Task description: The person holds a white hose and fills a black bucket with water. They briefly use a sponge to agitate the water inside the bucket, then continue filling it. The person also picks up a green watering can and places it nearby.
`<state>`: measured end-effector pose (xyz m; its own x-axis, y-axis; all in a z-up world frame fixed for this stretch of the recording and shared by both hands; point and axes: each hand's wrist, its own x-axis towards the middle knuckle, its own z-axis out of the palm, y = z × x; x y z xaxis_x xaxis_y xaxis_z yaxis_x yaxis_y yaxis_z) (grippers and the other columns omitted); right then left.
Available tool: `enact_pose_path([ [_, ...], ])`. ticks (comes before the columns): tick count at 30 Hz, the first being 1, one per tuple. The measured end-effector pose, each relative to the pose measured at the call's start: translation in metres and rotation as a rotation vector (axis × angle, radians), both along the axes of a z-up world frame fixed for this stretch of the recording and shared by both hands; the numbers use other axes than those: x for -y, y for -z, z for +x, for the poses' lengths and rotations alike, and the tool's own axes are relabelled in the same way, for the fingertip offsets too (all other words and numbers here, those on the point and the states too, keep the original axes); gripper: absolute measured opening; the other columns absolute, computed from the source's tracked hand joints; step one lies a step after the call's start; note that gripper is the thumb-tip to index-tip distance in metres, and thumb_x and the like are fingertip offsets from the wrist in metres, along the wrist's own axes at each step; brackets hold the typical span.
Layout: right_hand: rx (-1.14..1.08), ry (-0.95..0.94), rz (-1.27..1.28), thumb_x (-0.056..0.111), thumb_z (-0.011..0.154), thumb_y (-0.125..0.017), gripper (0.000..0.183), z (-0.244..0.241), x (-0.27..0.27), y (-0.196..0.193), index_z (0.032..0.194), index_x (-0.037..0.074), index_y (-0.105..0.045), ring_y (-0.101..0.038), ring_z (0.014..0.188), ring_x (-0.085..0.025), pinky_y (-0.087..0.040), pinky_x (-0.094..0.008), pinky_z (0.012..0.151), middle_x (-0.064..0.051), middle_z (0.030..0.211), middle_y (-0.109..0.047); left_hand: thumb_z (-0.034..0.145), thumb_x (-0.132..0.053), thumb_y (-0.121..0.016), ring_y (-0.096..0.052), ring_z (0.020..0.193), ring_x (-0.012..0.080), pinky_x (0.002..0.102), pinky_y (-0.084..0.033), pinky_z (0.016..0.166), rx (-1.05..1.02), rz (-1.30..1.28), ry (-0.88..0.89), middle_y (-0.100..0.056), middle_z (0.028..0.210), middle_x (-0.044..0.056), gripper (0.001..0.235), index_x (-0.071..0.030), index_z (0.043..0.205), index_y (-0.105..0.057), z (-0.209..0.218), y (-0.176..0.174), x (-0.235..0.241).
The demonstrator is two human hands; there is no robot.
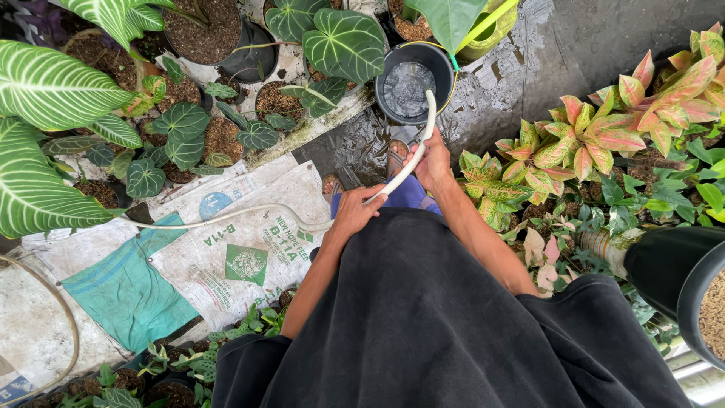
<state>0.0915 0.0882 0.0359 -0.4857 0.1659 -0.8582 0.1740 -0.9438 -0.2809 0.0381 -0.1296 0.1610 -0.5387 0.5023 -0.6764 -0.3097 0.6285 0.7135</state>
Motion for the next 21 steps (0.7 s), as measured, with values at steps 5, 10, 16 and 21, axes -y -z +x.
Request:
enact_pose_path([
  [5, 0.038, 0.007, 0.001, 0.02, 0.101, -0.042, 0.034, -0.005, -0.002, -0.003, 0.135, 0.023, -0.041, -0.058, 0.066, -0.027, -0.054, -0.049, 0.063, -0.009, 0.08, -0.056, 0.094, -0.027, -0.071, -0.075, 0.068, 0.0172, 0.03, -0.059, 0.062, 0.011, -0.003, -0.003, -0.076, 0.099, 0.016, 0.04, -0.008, 0.13, -0.071, -0.003, 0.002, -0.002],
  [10, 0.014, 0.008, 0.013, 0.017, 0.098, -0.042, 0.032, -0.006, -0.004, -0.004, 0.13, 0.025, -0.044, -0.057, 0.065, -0.027, -0.055, -0.049, 0.063, -0.009, 0.078, -0.054, 0.094, -0.027, -0.072, -0.075, 0.069, 0.0171, 0.03, -0.06, 0.063, 0.019, 0.014, -0.015, -0.077, 0.103, 0.015, 0.041, -0.009, 0.13, -0.071, -0.006, 0.003, -0.004],
  [16, 0.008, 0.012, 0.023, 0.016, 0.098, -0.04, 0.032, -0.008, -0.006, -0.004, 0.128, 0.025, -0.044, -0.058, 0.066, -0.028, -0.054, -0.049, 0.063, -0.01, 0.079, -0.055, 0.093, -0.028, -0.073, -0.075, 0.068, 0.0174, 0.031, -0.059, 0.063, 0.01, -0.01, 0.008, -0.077, 0.102, 0.015, 0.042, -0.009, 0.131, -0.07, -0.01, 0.004, -0.006],
  [21, 0.019, 0.017, -0.002, 0.017, 0.098, -0.041, 0.03, -0.01, -0.009, -0.004, 0.126, 0.024, -0.043, -0.057, 0.065, -0.028, -0.053, -0.049, 0.063, -0.01, 0.077, -0.055, 0.093, -0.028, -0.073, -0.075, 0.068, 0.0179, 0.031, -0.059, 0.063, 0.018, -0.009, 0.013, -0.077, 0.101, 0.016, 0.042, -0.008, 0.131, -0.07, -0.011, 0.006, -0.008],
])
